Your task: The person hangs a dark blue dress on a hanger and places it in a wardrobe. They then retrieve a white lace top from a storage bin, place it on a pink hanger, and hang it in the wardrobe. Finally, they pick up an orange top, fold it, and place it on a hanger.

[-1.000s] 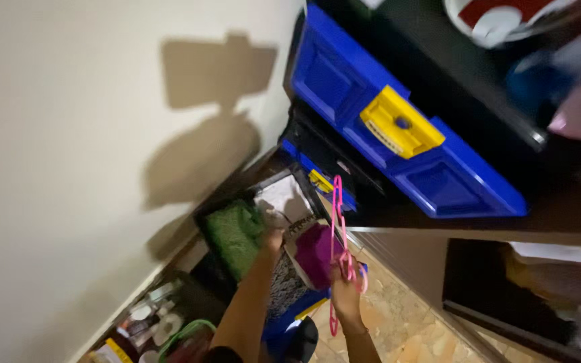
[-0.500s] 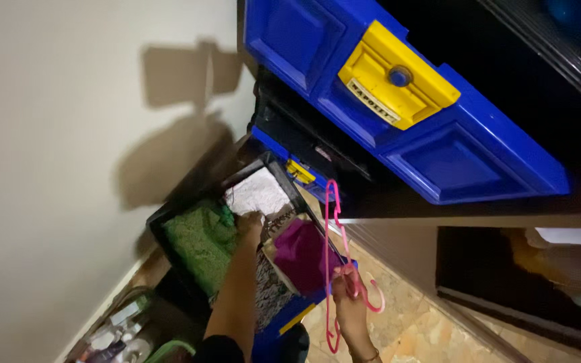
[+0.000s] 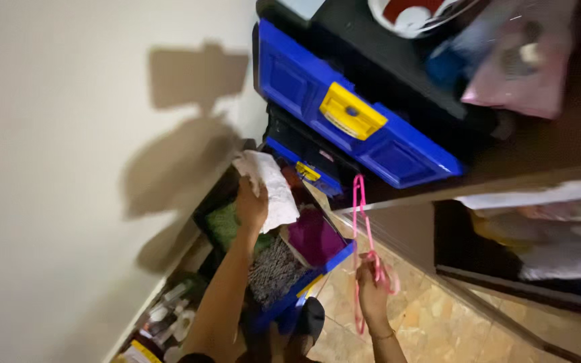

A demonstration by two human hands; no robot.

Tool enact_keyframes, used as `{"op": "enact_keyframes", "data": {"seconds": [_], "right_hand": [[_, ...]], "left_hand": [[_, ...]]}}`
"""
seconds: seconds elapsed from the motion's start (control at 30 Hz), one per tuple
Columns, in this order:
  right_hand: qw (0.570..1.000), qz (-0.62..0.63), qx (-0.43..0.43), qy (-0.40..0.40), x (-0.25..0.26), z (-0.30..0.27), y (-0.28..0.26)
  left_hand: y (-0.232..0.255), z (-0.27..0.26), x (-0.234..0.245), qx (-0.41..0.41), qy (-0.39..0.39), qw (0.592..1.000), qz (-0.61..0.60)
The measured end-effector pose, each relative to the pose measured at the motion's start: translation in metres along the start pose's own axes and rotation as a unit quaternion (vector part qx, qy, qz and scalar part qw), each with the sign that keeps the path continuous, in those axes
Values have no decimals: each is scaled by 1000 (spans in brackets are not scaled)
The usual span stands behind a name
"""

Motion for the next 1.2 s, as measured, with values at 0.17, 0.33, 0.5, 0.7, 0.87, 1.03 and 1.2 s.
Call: {"op": "enact_keyframes", "data": {"seconds": [0.17,0.33,0.5,0.7,0.87,1.03,1.2], "right_hand": [[996,-47,-16,-73,22,-24,-14],[994,97,50,-15,61,-49,-20],[992,115,-55,6,153,-69,-76],[988,136,76,-14,270,-95,-135],[996,30,58,-52,346,-118,-180],[937,-45,314,-145,396,-162,-281],[969,-62,147,-188,450,-184,-259]], "left_hand": [[95,-4,92,-47,-46,996,52],[151,3,141,-92,-115,984,104],[228,-23,169,-213,-146,964,69],[369,-93,155,-378,-215,900,22],[464,-186,115,-424,-350,835,24],[530,-281,74,-473,-476,741,16],[553,-367,37,-502,-544,671,-39]]}}
Point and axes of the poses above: each hand's wrist, its own z-axis towards the middle knuckle, its own x-axis out of the back of the hand, y = z × x, the point moved 4 cm from there along z, towards the middle knuckle, and after that the axes turned 7 degrees about -z, right-handed, at the moved point
